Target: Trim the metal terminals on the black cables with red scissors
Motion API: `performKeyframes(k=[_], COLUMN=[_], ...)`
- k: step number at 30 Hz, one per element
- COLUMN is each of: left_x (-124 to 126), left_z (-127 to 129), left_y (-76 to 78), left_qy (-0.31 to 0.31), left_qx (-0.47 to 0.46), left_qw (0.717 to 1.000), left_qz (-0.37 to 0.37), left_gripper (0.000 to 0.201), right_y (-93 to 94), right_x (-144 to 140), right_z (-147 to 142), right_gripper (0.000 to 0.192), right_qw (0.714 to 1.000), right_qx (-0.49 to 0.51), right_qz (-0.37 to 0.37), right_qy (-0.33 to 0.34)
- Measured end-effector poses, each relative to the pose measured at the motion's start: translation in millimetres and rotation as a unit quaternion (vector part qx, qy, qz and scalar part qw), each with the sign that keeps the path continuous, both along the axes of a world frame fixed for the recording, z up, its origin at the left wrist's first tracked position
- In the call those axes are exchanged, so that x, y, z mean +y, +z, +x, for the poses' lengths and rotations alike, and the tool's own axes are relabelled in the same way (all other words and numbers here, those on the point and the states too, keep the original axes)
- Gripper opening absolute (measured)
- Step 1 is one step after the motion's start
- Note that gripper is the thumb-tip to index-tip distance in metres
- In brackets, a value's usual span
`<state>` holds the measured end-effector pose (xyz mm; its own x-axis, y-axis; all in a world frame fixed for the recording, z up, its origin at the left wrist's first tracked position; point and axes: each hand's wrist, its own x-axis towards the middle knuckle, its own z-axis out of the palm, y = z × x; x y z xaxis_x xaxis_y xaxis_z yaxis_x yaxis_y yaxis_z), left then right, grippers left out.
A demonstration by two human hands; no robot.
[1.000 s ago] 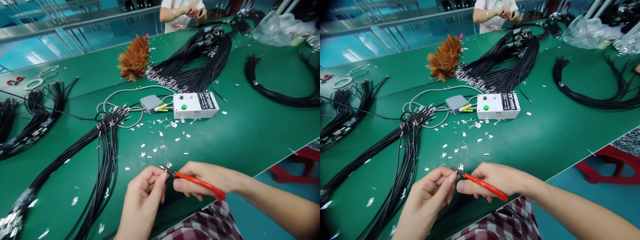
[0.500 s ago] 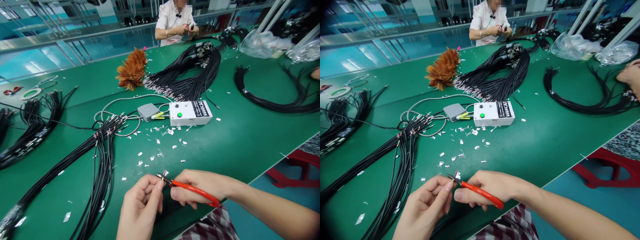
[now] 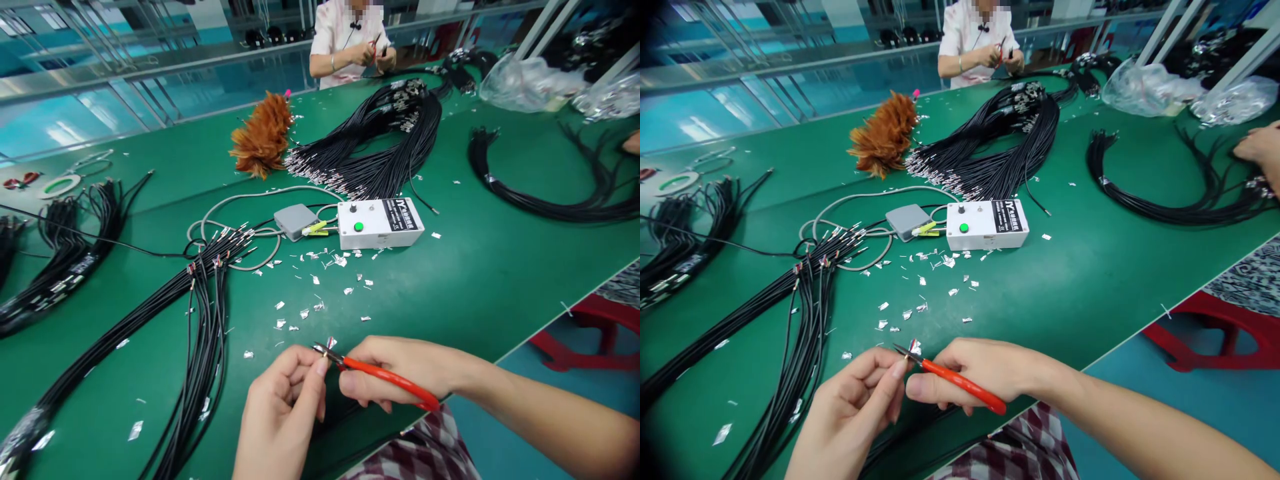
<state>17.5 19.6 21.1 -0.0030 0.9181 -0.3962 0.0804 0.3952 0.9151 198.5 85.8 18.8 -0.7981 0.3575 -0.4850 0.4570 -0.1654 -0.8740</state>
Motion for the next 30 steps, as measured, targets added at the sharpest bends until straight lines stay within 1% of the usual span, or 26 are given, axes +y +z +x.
performKeyframes(k=[5,6,8,10,11,14,16,20,23,26,30], left_x=[-0.8,-1.0,-1.6,-2.4,-2.8,-3.6,-3.0,0.1,1.9,1.5,-0.4], left_z=[0.6,1.1,2.7,4.4,4.8,2.9,-0.6,-5.2,-4.1,-2.6,-2.2], left_y=[-1.8,-2.1,-2.0,-0.2,1.3,8.3,13.9,22.0,23.0,21.8,21.0], left_qy=[-0.002,-0.003,0.000,0.025,0.044,0.100,0.112,0.093,0.070,0.059,0.048], left_qx=[0.032,0.034,0.031,0.014,-0.002,-0.055,-0.079,-0.096,-0.100,-0.103,-0.106], left_qw=[0.999,0.999,0.999,0.999,0.999,0.993,0.989,0.987,0.987,0.988,0.988], left_qz=[0.020,0.024,0.028,0.020,0.009,-0.038,-0.062,-0.090,-0.104,-0.100,-0.104], left_gripper=[0.022,0.022,0.023,0.024,0.024,0.028,0.030,0.030,0.028,0.028,0.027], right_y=[5.6,5.9,5.4,4.0,3.2,1.1,1.3,7.1,11.7,13.2,12.8], right_x=[-2.2,-2.5,-3.2,-4.3,-5.2,-9.1,-11.9,-14.5,-13.3,-10.5,-8.4], right_z=[0.4,0.2,-0.9,-2.3,-2.8,-1.5,1.3,4.1,-0.1,-5.7,-8.3], right_gripper=[0.049,0.050,0.049,0.048,0.047,0.049,0.051,0.047,0.046,0.047,0.047], right_qw=[0.990,0.990,0.993,0.996,0.996,0.990,0.984,0.975,0.968,0.968,0.974], right_qx=[-0.073,-0.074,-0.066,-0.059,-0.059,-0.076,-0.095,-0.101,-0.094,-0.082,-0.072], right_qz=[0.119,0.121,0.094,0.072,0.073,0.123,0.147,0.195,0.232,0.235,0.217], right_qy=[-0.015,-0.015,-0.008,-0.004,-0.005,-0.011,-0.015,-0.022,-0.022,-0.013,-0.004])
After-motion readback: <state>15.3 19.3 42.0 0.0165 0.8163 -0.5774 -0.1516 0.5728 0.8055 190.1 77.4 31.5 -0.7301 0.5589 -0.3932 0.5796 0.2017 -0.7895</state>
